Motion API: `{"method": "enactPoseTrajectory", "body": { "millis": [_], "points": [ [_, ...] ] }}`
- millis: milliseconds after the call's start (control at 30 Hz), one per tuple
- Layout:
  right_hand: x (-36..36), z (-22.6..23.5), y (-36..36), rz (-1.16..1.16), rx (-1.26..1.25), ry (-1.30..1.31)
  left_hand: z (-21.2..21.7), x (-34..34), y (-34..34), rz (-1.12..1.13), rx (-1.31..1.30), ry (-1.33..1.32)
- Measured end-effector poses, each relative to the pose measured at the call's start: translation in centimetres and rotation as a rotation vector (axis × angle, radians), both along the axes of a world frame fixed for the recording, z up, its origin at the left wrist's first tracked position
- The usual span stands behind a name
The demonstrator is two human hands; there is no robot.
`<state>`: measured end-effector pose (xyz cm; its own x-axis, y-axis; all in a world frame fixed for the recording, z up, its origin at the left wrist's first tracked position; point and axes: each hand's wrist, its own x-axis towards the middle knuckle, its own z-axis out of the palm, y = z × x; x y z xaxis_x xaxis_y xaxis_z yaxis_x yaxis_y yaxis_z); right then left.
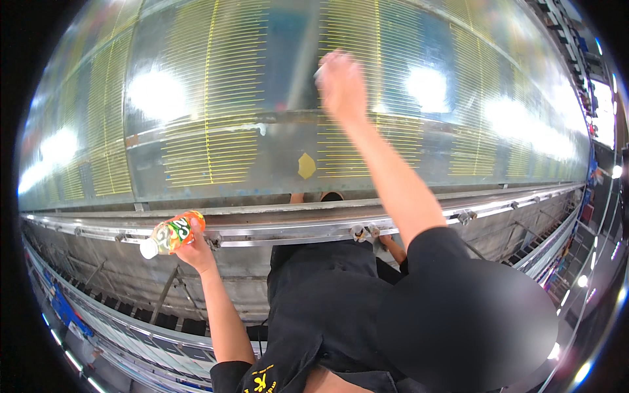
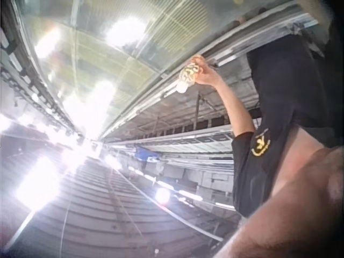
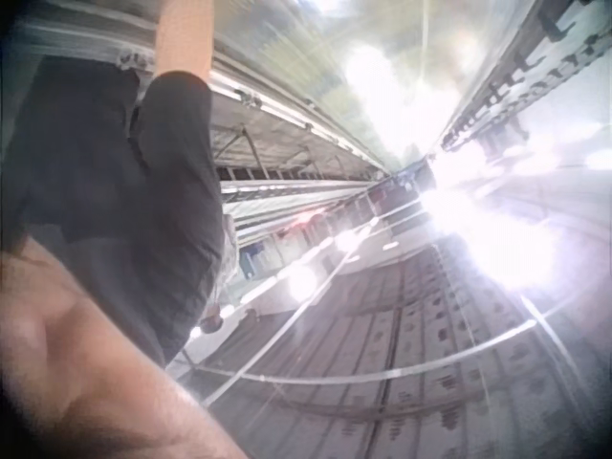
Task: The person wipes a large curved glass panel with a white cloth while holding a bottle of orange liquid in the other hand. They repeatedly spray the liquid onto the glass and wipe in broad strokes across the surface.
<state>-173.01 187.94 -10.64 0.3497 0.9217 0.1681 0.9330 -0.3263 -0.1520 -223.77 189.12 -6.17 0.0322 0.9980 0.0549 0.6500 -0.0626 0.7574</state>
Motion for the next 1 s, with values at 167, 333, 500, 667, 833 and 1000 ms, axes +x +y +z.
{"method": "enactPoseTrajectory", "body": {
  "millis": [167, 333, 500, 667, 833, 1000],
  "points": [
    [-4.1, 1.4, -15.4, 0.414, -0.152, 0.213, -2.1, -0.6, -1.6, 0.117, 0.068, -0.228],
    [12.0, -2.5, -8.1, -0.356, 0.09, -0.044, -3.1, 0.0, -0.8, 0.107, 0.111, -0.196],
    [2.3, 0.0, 4.6, -0.01, 0.153, 0.133, -2.7, 1.3, -2.2, 0.07, 0.024, -0.128],
    [-7.6, 2.5, -12.5, 0.48, -0.257, 0.218, -2.1, 2.2, -3.2, 0.108, 0.034, -0.039],
    [9.1, -0.4, -9.8, 0.018, -0.042, -0.11, -2.4, 2.0, -2.7, 0.095, 0.071, 0.074],
    [3.2, 0.2, 0.9, -0.005, 0.035, 0.101, -2.8, 2.1, -2.0, 0.156, 0.012, 0.111]
  ]
}}
